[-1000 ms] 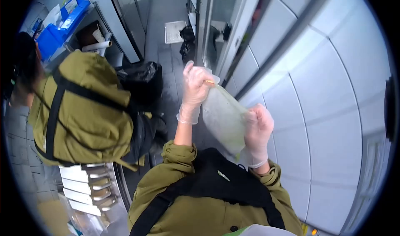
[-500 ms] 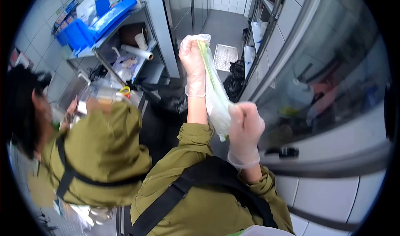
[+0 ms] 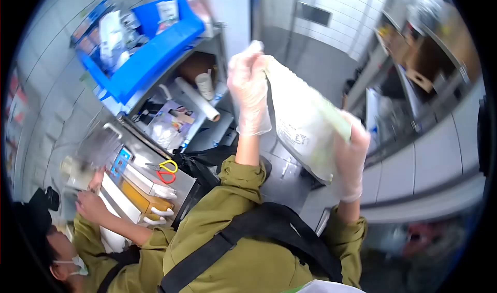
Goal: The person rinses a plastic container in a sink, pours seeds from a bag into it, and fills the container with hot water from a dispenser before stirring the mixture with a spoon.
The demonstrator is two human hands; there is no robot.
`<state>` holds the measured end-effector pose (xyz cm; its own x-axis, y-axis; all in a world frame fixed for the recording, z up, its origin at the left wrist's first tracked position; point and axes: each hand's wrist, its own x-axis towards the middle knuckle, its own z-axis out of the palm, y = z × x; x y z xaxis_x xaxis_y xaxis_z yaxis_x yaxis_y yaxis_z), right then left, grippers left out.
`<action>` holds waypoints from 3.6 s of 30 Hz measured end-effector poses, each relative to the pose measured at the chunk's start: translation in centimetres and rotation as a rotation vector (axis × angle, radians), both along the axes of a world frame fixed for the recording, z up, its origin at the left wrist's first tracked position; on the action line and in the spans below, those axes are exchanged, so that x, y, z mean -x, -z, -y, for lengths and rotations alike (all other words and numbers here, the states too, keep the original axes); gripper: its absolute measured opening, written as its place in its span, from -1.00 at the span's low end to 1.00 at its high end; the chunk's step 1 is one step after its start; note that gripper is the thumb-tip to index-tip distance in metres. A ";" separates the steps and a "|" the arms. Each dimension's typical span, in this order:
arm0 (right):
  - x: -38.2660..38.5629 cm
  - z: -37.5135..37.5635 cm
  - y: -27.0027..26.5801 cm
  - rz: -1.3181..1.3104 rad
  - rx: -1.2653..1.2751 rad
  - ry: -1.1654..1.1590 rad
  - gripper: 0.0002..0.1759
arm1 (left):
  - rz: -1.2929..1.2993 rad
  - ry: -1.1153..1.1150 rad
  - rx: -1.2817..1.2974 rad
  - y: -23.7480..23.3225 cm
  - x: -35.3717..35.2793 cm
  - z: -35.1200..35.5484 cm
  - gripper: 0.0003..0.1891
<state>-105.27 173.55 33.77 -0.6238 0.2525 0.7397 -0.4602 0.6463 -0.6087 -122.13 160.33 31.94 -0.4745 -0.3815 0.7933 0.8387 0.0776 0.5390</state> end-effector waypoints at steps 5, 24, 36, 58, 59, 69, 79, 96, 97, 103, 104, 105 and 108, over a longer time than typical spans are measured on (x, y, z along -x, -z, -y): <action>17.5 -0.3 -8.9 0.188 0.017 -0.424 -0.77 | 0.139 -0.392 -0.184 3.9 2.2 6.6 -0.86; 70.1 44.9 -9.4 0.123 -0.501 -1.184 -0.52 | 0.503 -1.436 -0.201 7.7 -23.8 4.6 -0.79; 14.0 20.2 -9.8 -0.502 -0.223 -1.286 -0.48 | -0.258 -2.003 0.397 5.8 -59.9 15.3 -0.74; -57.1 53.8 7.4 1.002 -0.533 -2.722 -0.71 | 0.754 -1.474 -0.662 14.9 -101.7 55.4 -0.73; -60.0 55.8 8.2 1.209 -0.354 -2.654 -0.80 | 0.800 -1.413 -0.594 15.6 -103.7 59.8 -0.68; -79.1 77.2 8.9 1.251 0.202 -1.777 -0.66 | 1.436 -1.091 -0.478 26.4 -114.7 104.3 -0.24; -85.2 105.4 15.6 1.183 0.700 -1.413 -0.68 | 1.174 0.104 -0.625 31.9 -115.4 116.6 -0.44; -76.4 146.9 3.1 0.585 0.128 -1.414 -0.67 | 1.337 0.166 -0.319 20.8 -126.0 144.0 -0.43; -73.9 150.7 2.8 0.566 0.145 -1.397 -0.65 | 1.352 0.120 -0.312 20.3 -126.9 146.1 -0.42; -58.7 168.2 3.9 0.483 0.257 -0.817 -0.68 | 1.314 -0.189 -0.380 19.2 -131.4 152.7 -0.46; -58.1 169.4 3.7 0.540 0.369 -0.729 -0.70 | 1.305 -0.207 -0.399 19.8 -132.1 153.3 -0.47; -57.4 170.2 3.5 0.482 0.312 -0.744 -0.68 | 1.296 -0.223 -0.426 20.4 -132.7 153.8 -0.49; -56.8 170.8 2.5 0.402 0.173 -0.775 -0.67 | 1.243 -0.248 -0.562 20.6 -133.8 153.6 -0.51</action>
<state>-48.50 2.76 31.27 -0.8701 -0.2605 0.4184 -0.4602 0.1258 -0.8788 11.70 6.71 11.30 -0.6229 -0.6828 -0.3819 -0.2132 -0.3216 0.9226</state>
